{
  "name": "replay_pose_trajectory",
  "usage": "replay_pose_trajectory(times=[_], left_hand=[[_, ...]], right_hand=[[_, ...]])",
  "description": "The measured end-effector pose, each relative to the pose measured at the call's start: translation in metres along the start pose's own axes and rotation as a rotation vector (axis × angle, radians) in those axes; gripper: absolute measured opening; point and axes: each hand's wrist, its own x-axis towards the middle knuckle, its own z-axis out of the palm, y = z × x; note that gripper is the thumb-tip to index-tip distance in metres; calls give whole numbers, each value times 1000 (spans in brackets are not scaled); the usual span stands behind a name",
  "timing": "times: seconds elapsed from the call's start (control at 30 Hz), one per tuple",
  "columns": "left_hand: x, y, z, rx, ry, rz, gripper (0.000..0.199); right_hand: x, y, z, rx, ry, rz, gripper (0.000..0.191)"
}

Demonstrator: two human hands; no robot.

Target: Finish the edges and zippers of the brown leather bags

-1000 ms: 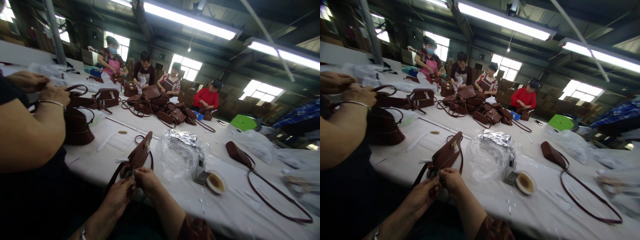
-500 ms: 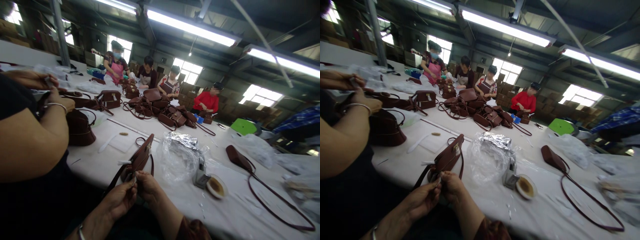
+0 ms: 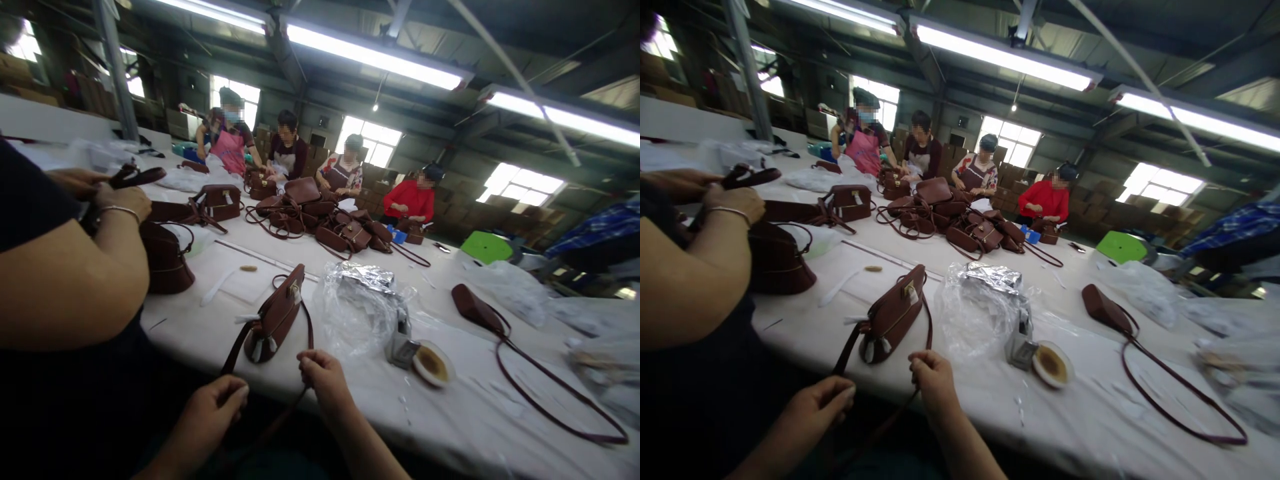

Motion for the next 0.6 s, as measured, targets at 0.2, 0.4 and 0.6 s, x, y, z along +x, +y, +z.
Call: replay_pose_trajectory(times=[0.2, 0.4, 0.6], left_hand=[[15, 22, -16, 81, 378, 298, 31], [33, 60, -3, 6, 363, 443, 71], [25, 96, 2, 232, 357, 625, 43]], right_hand=[[-23, 10, -29, -308, 88, -182, 23], [-41, 21, -62, -599, 104, -481, 20], [-43, 31, -83, -663, 48, -536, 23]])
